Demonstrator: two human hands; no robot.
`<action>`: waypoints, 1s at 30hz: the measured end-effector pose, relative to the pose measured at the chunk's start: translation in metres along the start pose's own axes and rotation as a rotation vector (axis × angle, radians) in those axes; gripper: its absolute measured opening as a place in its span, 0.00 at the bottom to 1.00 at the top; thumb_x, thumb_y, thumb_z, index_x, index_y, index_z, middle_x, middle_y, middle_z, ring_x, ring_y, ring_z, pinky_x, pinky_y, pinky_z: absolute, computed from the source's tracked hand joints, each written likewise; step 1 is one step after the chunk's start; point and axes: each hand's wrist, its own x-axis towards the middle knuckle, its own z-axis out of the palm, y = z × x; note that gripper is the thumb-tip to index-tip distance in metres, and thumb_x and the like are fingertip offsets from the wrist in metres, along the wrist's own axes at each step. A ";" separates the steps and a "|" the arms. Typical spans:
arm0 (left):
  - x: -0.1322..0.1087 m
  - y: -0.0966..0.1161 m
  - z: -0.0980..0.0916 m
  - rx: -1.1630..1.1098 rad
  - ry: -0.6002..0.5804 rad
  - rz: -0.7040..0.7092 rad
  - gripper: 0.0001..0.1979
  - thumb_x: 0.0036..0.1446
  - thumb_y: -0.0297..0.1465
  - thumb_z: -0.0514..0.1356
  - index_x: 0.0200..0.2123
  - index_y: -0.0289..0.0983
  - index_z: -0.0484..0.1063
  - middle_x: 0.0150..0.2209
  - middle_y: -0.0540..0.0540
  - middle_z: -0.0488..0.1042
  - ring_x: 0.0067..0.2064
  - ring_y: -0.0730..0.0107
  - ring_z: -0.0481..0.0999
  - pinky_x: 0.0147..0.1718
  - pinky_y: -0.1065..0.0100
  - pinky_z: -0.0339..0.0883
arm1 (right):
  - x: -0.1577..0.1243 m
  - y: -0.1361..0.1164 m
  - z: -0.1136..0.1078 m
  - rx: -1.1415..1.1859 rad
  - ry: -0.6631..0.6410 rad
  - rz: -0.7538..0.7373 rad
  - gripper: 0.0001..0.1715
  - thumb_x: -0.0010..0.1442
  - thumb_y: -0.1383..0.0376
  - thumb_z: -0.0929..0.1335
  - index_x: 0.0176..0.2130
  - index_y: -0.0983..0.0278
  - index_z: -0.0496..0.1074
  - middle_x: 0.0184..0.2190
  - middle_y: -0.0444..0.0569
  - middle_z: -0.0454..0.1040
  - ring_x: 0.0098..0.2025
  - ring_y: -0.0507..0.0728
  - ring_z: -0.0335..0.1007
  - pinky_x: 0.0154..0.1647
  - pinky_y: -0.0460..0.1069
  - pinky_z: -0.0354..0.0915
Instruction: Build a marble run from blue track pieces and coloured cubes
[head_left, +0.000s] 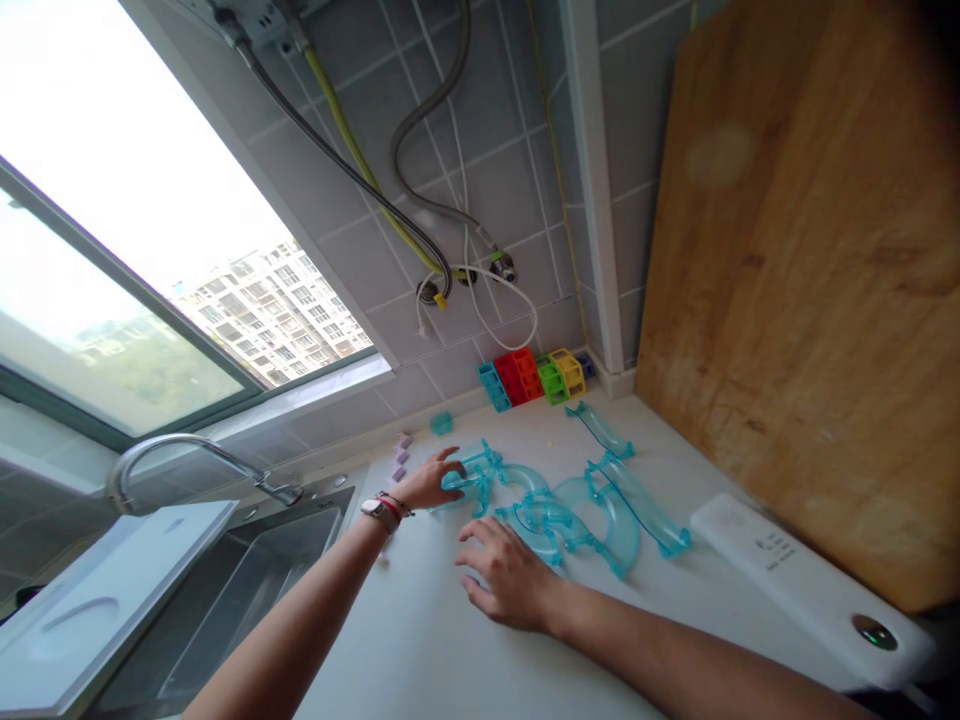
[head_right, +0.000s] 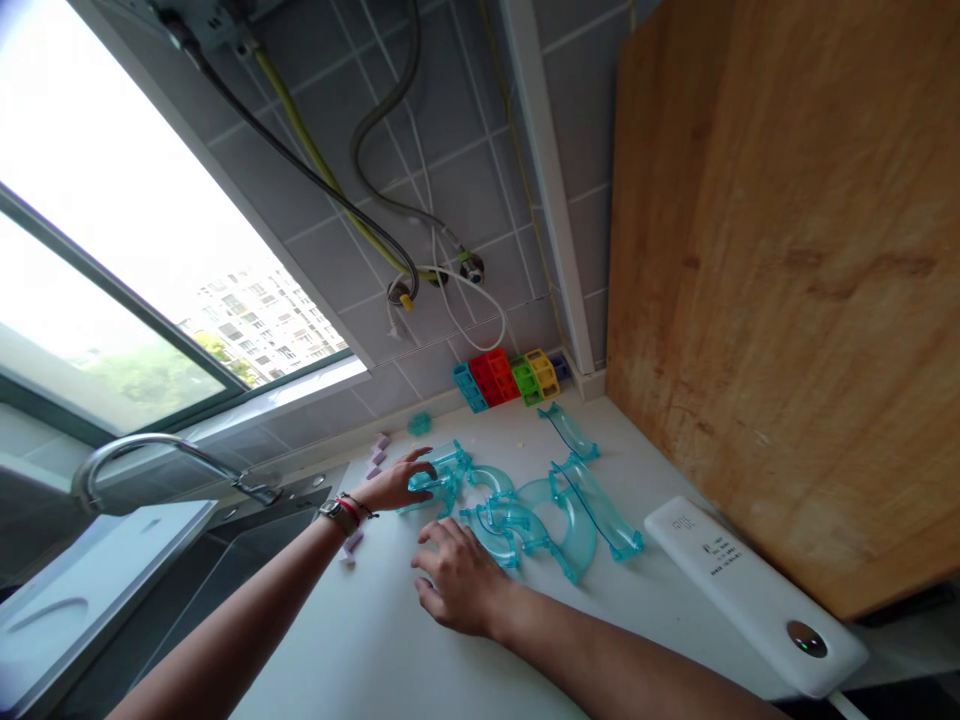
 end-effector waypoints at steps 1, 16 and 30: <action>0.003 0.000 -0.002 -0.004 -0.010 0.010 0.17 0.53 0.36 0.69 0.47 0.40 0.78 0.65 0.36 0.65 0.65 0.47 0.67 0.63 0.54 0.62 | 0.000 0.001 -0.001 -0.016 0.000 0.004 0.15 0.64 0.61 0.68 0.49 0.62 0.77 0.55 0.54 0.70 0.60 0.64 0.63 0.63 0.59 0.62; -0.035 -0.011 -0.018 -0.013 -0.015 -0.057 0.19 0.53 0.45 0.68 0.47 0.45 0.79 0.54 0.40 0.71 0.48 0.56 0.79 0.55 0.56 0.69 | -0.002 0.006 -0.004 -0.201 -0.184 0.163 0.34 0.61 0.59 0.70 0.63 0.69 0.66 0.72 0.68 0.50 0.75 0.73 0.38 0.71 0.69 0.44; 0.018 -0.035 -0.026 0.024 -0.023 -0.067 0.16 0.49 0.39 0.70 0.41 0.41 0.80 0.51 0.40 0.73 0.51 0.54 0.77 0.56 0.56 0.68 | 0.002 -0.003 -0.005 -0.151 -0.132 0.117 0.18 0.65 0.63 0.66 0.52 0.68 0.74 0.48 0.59 0.77 0.56 0.66 0.69 0.59 0.56 0.65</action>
